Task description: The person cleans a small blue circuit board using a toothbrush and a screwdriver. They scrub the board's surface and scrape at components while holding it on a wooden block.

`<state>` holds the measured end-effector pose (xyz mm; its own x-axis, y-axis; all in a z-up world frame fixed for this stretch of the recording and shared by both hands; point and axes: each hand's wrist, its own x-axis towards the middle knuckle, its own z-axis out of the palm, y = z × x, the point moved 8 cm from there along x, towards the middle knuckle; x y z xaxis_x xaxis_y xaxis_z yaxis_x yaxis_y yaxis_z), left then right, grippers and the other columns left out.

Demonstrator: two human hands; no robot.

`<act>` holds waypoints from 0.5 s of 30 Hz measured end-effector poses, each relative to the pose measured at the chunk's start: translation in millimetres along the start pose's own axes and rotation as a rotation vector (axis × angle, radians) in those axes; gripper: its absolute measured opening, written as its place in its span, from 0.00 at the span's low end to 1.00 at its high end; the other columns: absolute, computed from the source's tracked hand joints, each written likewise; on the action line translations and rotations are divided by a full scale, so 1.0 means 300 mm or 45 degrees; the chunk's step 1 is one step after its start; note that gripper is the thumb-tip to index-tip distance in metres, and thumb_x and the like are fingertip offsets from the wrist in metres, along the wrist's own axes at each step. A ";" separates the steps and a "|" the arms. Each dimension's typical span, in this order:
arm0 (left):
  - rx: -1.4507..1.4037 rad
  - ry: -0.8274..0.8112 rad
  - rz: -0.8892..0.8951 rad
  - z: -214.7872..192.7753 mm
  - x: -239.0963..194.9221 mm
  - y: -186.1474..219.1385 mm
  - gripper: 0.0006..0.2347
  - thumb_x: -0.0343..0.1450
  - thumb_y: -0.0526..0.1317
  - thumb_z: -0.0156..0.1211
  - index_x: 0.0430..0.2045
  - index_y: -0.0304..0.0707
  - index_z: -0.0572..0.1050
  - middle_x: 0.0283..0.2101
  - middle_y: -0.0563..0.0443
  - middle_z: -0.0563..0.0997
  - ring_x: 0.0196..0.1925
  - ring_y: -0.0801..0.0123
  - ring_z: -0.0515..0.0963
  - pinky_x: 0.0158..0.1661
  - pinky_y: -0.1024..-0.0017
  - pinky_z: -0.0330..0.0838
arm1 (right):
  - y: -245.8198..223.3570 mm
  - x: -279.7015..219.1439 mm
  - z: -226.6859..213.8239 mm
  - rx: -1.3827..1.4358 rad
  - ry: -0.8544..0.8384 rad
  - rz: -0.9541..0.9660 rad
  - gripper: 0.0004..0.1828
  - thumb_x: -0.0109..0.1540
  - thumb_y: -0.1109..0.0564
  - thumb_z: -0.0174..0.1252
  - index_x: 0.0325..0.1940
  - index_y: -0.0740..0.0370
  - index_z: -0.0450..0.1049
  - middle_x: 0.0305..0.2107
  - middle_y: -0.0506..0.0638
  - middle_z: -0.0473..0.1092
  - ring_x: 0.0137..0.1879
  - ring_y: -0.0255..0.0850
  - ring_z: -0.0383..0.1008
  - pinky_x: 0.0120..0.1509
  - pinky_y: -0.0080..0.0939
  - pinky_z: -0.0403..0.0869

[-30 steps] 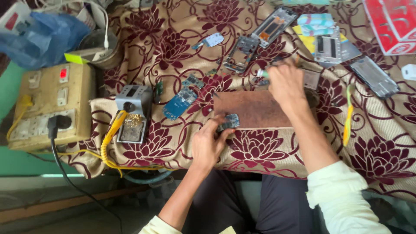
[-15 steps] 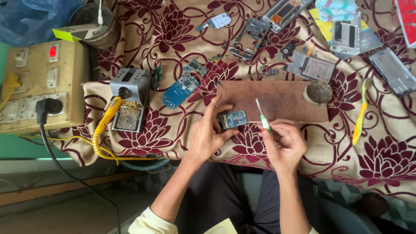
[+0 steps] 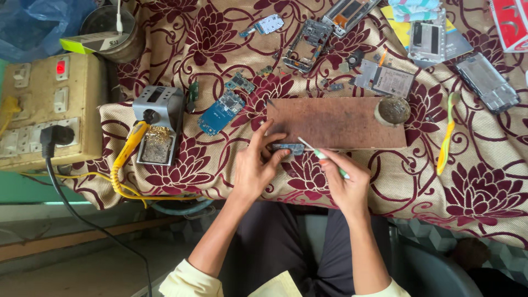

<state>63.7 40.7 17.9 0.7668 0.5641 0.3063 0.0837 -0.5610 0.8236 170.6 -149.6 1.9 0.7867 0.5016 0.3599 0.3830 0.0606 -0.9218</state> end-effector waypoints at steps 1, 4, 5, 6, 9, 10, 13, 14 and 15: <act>0.043 0.035 0.026 0.001 -0.004 0.002 0.32 0.65 0.37 0.75 0.64 0.36 0.65 0.47 0.52 0.87 0.22 0.75 0.75 0.28 0.76 0.73 | -0.025 0.001 0.005 -0.038 -0.031 -0.120 0.14 0.65 0.66 0.61 0.55 0.71 0.77 0.38 0.53 0.77 0.40 0.32 0.75 0.43 0.32 0.74; 0.060 0.141 0.037 -0.002 -0.015 0.001 0.31 0.64 0.38 0.76 0.61 0.35 0.67 0.44 0.53 0.87 0.22 0.75 0.75 0.28 0.78 0.73 | -0.035 -0.012 0.020 -0.082 -0.054 -0.218 0.14 0.64 0.65 0.64 0.53 0.71 0.77 0.38 0.51 0.78 0.42 0.33 0.79 0.45 0.32 0.76; 0.047 0.177 0.031 -0.010 -0.017 0.004 0.30 0.64 0.39 0.77 0.60 0.35 0.68 0.43 0.53 0.87 0.22 0.76 0.75 0.28 0.78 0.73 | -0.026 -0.018 0.023 -0.084 -0.048 -0.209 0.13 0.64 0.64 0.64 0.53 0.71 0.77 0.38 0.51 0.78 0.42 0.33 0.79 0.45 0.31 0.76; -0.018 0.162 -0.085 -0.013 -0.017 -0.016 0.29 0.63 0.39 0.77 0.59 0.36 0.70 0.41 0.53 0.87 0.22 0.76 0.75 0.27 0.78 0.72 | -0.006 -0.023 0.018 -0.085 -0.013 -0.158 0.12 0.65 0.63 0.63 0.52 0.71 0.77 0.35 0.49 0.77 0.40 0.32 0.77 0.43 0.31 0.75; -0.068 0.083 -0.274 -0.024 0.006 -0.021 0.22 0.64 0.39 0.76 0.53 0.40 0.77 0.35 0.51 0.87 0.24 0.74 0.77 0.27 0.75 0.71 | 0.056 -0.035 -0.011 -0.078 0.089 -0.045 0.10 0.68 0.60 0.60 0.49 0.71 0.78 0.29 0.46 0.74 0.33 0.30 0.69 0.36 0.30 0.68; 0.016 0.036 -0.242 -0.031 0.022 -0.004 0.18 0.65 0.39 0.76 0.49 0.41 0.81 0.35 0.50 0.86 0.25 0.71 0.78 0.28 0.73 0.71 | 0.074 -0.039 -0.028 -0.069 0.115 -0.025 0.11 0.69 0.59 0.59 0.49 0.70 0.78 0.26 0.45 0.72 0.30 0.29 0.67 0.33 0.30 0.65; 0.307 -0.093 0.054 -0.028 0.096 0.066 0.12 0.69 0.39 0.70 0.46 0.45 0.84 0.35 0.50 0.86 0.38 0.64 0.79 0.40 0.68 0.73 | 0.135 -0.039 -0.060 0.190 0.198 0.039 0.13 0.70 0.56 0.56 0.51 0.69 0.75 0.24 0.42 0.68 0.26 0.26 0.63 0.27 0.28 0.60; 0.404 -0.130 0.175 -0.011 0.116 0.086 0.11 0.70 0.39 0.67 0.47 0.46 0.84 0.35 0.50 0.86 0.44 0.62 0.80 0.45 0.66 0.74 | 0.151 -0.042 -0.067 0.310 0.216 0.066 0.13 0.71 0.55 0.55 0.51 0.69 0.74 0.24 0.40 0.68 0.25 0.25 0.62 0.26 0.27 0.60; 0.396 -0.079 0.249 -0.005 0.133 0.099 0.12 0.72 0.38 0.64 0.49 0.43 0.82 0.42 0.49 0.85 0.49 0.60 0.78 0.49 0.63 0.72 | 0.166 -0.047 -0.068 0.366 0.220 0.124 0.14 0.71 0.55 0.55 0.52 0.69 0.74 0.24 0.40 0.67 0.25 0.24 0.61 0.26 0.27 0.59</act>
<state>96.0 47.4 55.3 0.8238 0.3954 0.4062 0.1136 -0.8171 0.5651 188.5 -171.3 -46.2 0.8926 0.3652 0.2644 0.1693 0.2721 -0.9473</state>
